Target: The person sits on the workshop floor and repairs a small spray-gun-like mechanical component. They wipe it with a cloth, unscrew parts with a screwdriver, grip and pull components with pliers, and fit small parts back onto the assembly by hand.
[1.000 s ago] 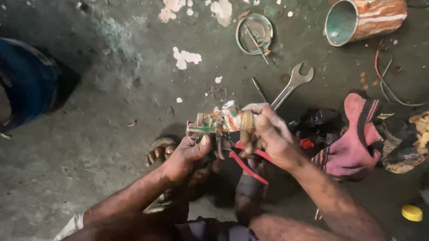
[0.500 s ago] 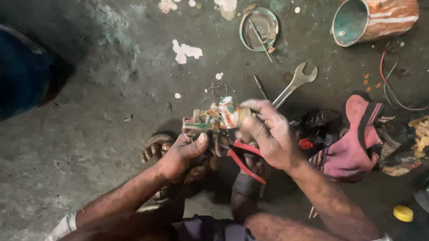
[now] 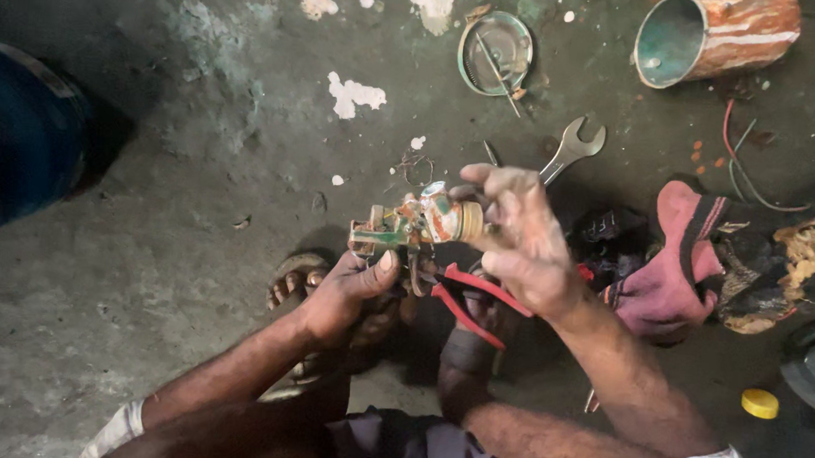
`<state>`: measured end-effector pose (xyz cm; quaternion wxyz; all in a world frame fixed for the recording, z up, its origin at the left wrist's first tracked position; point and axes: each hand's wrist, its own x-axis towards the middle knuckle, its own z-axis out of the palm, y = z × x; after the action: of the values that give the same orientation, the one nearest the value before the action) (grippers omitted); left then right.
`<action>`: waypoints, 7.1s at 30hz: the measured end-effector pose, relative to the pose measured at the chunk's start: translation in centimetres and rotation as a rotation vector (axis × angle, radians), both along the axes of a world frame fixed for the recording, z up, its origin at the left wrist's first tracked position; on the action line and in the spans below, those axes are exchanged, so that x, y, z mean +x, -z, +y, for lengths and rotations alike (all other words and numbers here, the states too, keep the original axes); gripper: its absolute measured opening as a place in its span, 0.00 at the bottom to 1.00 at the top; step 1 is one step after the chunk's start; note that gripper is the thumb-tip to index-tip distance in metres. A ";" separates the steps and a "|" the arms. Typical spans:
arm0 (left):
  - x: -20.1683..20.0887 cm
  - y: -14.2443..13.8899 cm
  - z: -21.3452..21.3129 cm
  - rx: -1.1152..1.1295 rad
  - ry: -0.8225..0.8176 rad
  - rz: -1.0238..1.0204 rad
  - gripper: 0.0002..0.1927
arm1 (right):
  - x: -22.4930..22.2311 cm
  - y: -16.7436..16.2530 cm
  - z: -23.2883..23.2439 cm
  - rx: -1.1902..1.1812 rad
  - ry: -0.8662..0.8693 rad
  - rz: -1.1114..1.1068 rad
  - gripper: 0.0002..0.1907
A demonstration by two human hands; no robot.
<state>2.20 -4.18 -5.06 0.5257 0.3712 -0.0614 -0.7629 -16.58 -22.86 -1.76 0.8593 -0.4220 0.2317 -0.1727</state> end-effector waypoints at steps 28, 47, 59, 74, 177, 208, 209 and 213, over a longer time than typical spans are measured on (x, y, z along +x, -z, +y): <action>2.2 2.8 -2.4 0.219 0.072 -0.014 0.32 | 3.0 4.5 -2.9 0.514 -0.048 0.196 0.27; 4.4 4.0 -4.8 0.354 -0.052 0.138 0.30 | 3.3 7.7 -8.9 0.556 0.158 0.176 0.25; 6.1 3.5 -4.2 0.349 -0.020 0.083 0.28 | 6.7 6.9 -17.4 -0.589 -0.044 0.684 0.17; 5.8 1.2 -3.5 0.229 -0.013 0.027 0.27 | 9.4 5.0 -17.7 -1.181 0.023 0.628 0.13; 1.6 -0.3 0.9 -0.020 -0.280 -0.370 0.18 | 7.2 -3.3 6.3 -1.481 -0.154 0.457 0.11; 1.7 -0.5 1.2 0.190 0.047 -0.296 0.21 | 7.1 -2.3 5.2 -1.505 -0.446 0.321 0.13; 1.7 -0.6 1.3 0.208 0.072 -0.310 0.21 | 7.0 -2.3 5.1 -1.510 -0.514 0.308 0.13; 1.8 -0.6 1.3 0.269 0.161 -0.401 0.24 | 7.4 -2.5 4.4 -1.573 -0.615 0.252 0.14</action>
<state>4.02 -2.87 -4.47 0.3867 0.5755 -0.0917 -0.7148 -9.14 -18.41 0.76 0.2928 -0.9561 0.0134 0.0057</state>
